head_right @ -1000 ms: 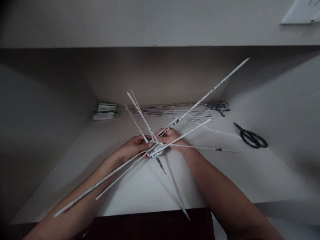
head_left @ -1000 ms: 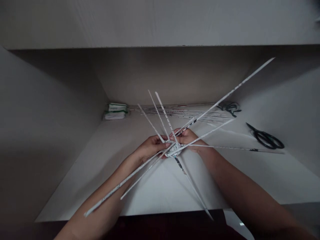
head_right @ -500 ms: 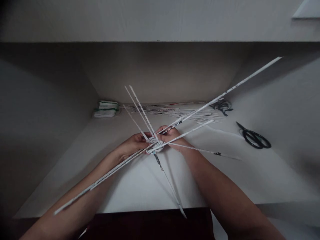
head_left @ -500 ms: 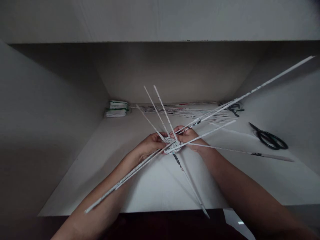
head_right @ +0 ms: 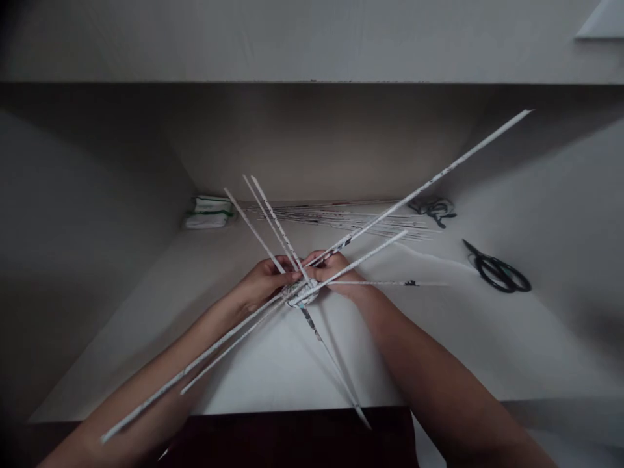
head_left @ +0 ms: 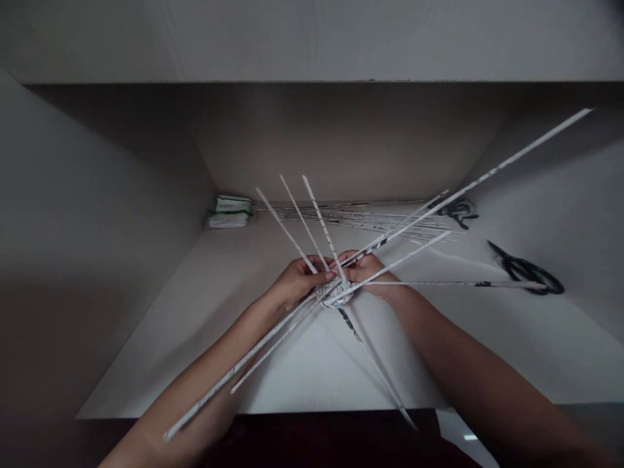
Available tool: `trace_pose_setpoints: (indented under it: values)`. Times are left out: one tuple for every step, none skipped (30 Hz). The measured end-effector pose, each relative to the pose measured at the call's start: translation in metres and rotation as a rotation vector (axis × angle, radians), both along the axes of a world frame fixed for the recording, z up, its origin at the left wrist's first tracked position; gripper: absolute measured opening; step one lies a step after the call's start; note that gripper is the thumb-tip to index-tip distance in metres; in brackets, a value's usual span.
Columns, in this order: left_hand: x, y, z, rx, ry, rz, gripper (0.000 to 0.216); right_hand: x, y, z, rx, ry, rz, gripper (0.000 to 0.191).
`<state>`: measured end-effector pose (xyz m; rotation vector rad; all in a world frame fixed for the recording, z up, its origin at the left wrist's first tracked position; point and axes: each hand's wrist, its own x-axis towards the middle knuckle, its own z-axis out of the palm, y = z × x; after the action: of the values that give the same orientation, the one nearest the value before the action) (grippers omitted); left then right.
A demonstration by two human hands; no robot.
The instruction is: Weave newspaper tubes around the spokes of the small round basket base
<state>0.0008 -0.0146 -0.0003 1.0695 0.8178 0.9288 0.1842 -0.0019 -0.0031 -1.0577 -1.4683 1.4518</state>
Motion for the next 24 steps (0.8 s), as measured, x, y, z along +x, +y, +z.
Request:
trace_pose_setpoints:
  values:
    - [0.001, 0.000, -0.001, 0.009, 0.010, 0.033, 0.043, -0.001, 0.000, -0.001, 0.000, 0.009, -0.001, 0.036]
    - [0.002, 0.001, -0.002, 0.019, 0.033, 0.058, 0.042, -0.001, 0.001, -0.002, -0.001, 0.018, -0.005, 0.036]
    - [0.003, 0.001, -0.004, 0.027, 0.062, 0.076, 0.042, -0.002, 0.001, -0.003, -0.005, 0.025, -0.005, 0.036]
    - [0.003, 0.001, -0.005, 0.034, 0.095, 0.094, 0.041, -0.003, 0.001, -0.004, -0.008, 0.029, -0.001, 0.035]
    - [0.003, 0.002, -0.006, 0.040, 0.131, 0.111, 0.040, -0.003, 0.001, -0.004, -0.011, 0.031, 0.004, 0.035]
    - [0.003, 0.003, -0.007, 0.046, 0.168, 0.126, 0.038, -0.004, 0.000, -0.004, -0.012, 0.036, 0.006, 0.034]
    - [0.002, 0.004, -0.007, 0.054, 0.205, 0.144, 0.034, -0.005, 0.000, -0.003, -0.013, 0.047, 0.003, 0.035]
    - [0.001, 0.005, -0.007, 0.067, 0.241, 0.164, 0.031, -0.005, -0.001, -0.002, -0.026, 0.056, -0.004, 0.036]
    - [0.000, 0.006, -0.007, 0.084, 0.277, 0.184, 0.028, -0.005, -0.002, -0.001, -0.053, 0.056, -0.013, 0.039]
    - [-0.001, 0.007, -0.007, 0.106, 0.309, 0.202, 0.024, -0.004, -0.002, 0.001, -0.092, 0.039, -0.017, 0.041]
    - [-0.003, 0.009, -0.007, 0.129, 0.334, 0.219, 0.022, -0.003, -0.003, 0.002, -0.133, 0.000, -0.013, 0.042]
    - [-0.004, 0.010, -0.007, 0.151, 0.353, 0.234, 0.019, -0.002, -0.003, 0.004, -0.159, -0.060, -0.005, 0.041]
    - [-0.005, 0.011, -0.008, 0.167, 0.369, 0.245, 0.018, -0.001, -0.002, 0.004, -0.159, -0.139, 0.006, 0.039]
    - [-0.006, 0.012, -0.010, 0.175, 0.382, 0.254, 0.018, 0.001, -0.002, 0.004, -0.131, -0.228, 0.009, 0.036]
    - [-0.007, 0.013, -0.012, 0.179, 0.393, 0.259, 0.018, 0.003, -0.001, 0.003, -0.079, -0.314, 0.000, 0.034]
    - [-0.008, 0.014, -0.014, 0.180, 0.405, 0.259, 0.018, 0.005, 0.000, 0.002, -0.019, -0.387, -0.015, 0.032]
    - [-0.008, 0.015, -0.016, 0.178, 0.416, 0.256, 0.019, 0.006, 0.001, 0.000, 0.038, -0.435, -0.031, 0.031]
    - [-0.009, 0.015, -0.017, 0.177, 0.422, 0.251, 0.019, 0.007, 0.002, -0.002, 0.089, -0.452, -0.048, 0.030]
    - [-0.009, 0.016, -0.018, 0.174, 0.417, 0.247, 0.019, 0.007, 0.003, -0.004, 0.135, -0.440, -0.061, 0.028]
    - [-0.009, 0.016, -0.018, 0.169, 0.409, 0.240, 0.019, 0.007, 0.002, -0.006, 0.181, -0.411, -0.067, 0.027]
    - [-0.009, 0.016, -0.018, 0.160, 0.399, 0.233, 0.019, 0.006, 0.001, -0.007, 0.230, -0.383, -0.063, 0.026]
    - [-0.009, 0.016, -0.017, 0.148, 0.389, 0.229, 0.019, 0.005, 0.000, -0.007, 0.280, -0.371, -0.054, 0.027]
    - [-0.009, 0.015, -0.016, 0.137, 0.379, 0.227, 0.020, 0.003, -0.002, -0.007, 0.329, -0.378, -0.042, 0.027]
    - [-0.009, 0.015, -0.015, 0.126, 0.370, 0.226, 0.020, 0.002, -0.004, -0.006, 0.377, -0.403, -0.023, 0.026]
